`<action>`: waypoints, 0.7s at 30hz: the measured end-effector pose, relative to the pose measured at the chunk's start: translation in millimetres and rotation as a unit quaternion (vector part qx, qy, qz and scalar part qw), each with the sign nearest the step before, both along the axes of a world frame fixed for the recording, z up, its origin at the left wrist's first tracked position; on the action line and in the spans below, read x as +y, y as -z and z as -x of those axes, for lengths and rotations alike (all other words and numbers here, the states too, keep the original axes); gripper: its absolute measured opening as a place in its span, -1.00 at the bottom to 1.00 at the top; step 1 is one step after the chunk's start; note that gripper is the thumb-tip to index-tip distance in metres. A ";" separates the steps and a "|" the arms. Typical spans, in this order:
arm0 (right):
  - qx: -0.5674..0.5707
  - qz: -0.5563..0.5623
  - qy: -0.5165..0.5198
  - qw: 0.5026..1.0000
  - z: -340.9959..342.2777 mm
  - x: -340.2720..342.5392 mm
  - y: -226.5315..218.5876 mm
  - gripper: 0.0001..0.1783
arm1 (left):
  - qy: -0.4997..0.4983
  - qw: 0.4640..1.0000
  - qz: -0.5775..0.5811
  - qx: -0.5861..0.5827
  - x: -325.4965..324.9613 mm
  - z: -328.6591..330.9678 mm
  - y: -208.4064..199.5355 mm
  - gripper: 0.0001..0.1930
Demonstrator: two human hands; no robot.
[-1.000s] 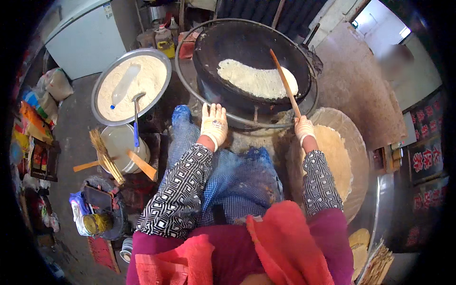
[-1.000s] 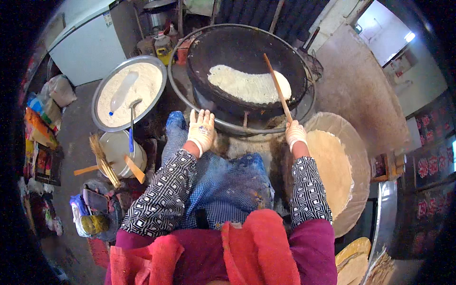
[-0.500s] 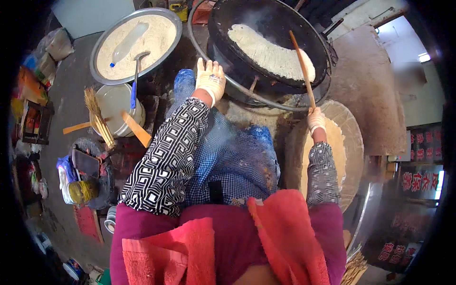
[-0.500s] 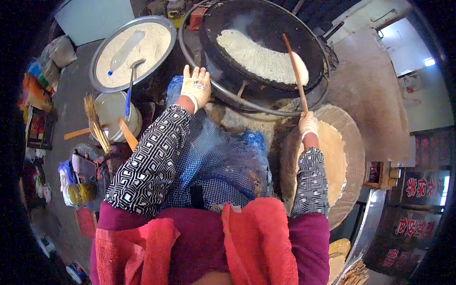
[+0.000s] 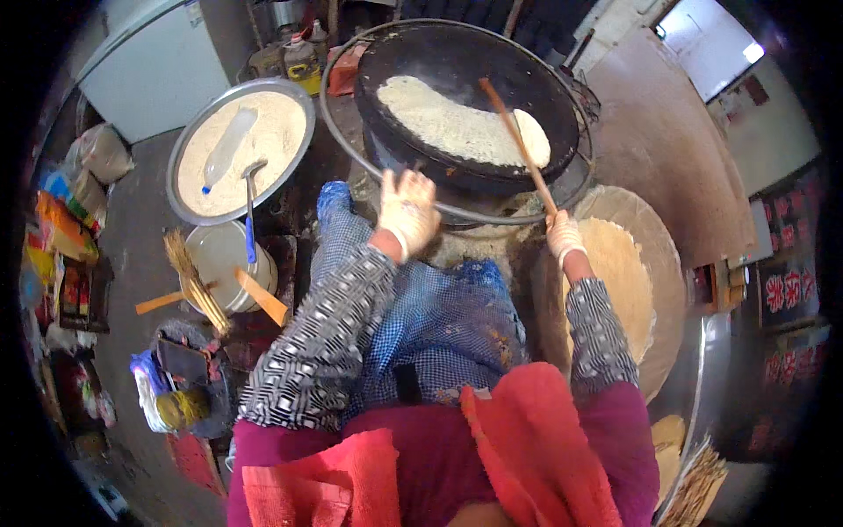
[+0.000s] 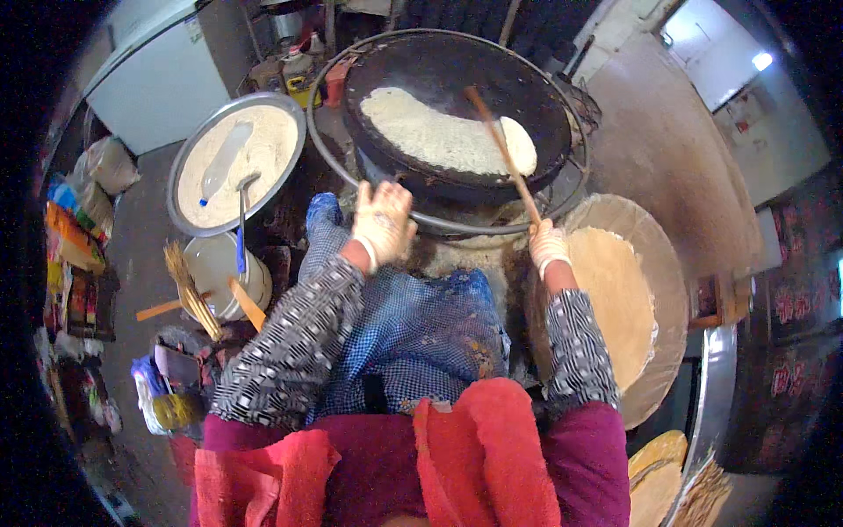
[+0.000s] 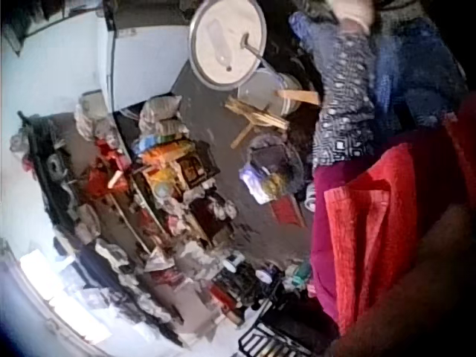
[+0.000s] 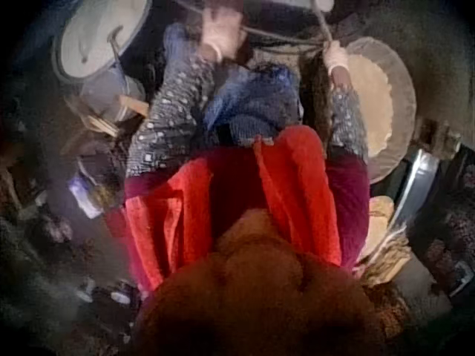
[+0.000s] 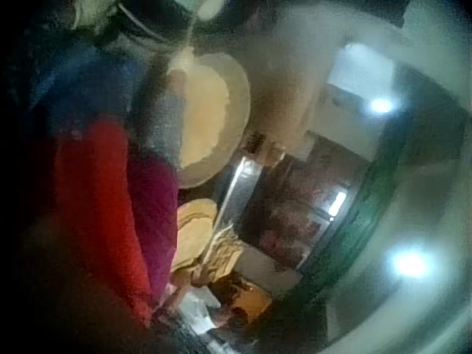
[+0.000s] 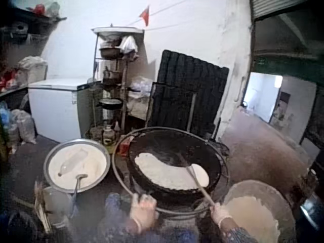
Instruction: The person spreads thin batter onto a hot circular griddle using a wooden stick, peels the cooked flatbread off the surface with a blue scraper and by hand, and stacks it onto a basket.
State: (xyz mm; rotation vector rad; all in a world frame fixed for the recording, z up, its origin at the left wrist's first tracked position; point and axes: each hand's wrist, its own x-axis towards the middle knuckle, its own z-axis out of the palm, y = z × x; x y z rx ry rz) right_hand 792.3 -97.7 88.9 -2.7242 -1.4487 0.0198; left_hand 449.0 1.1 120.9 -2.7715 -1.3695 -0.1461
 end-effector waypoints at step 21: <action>0.112 -0.014 0.006 0.994 46.9 20.7 -54.0 -0.59 | -0.027 0.997 -0.024 0.061 13.8 32.5 28.3 -0.29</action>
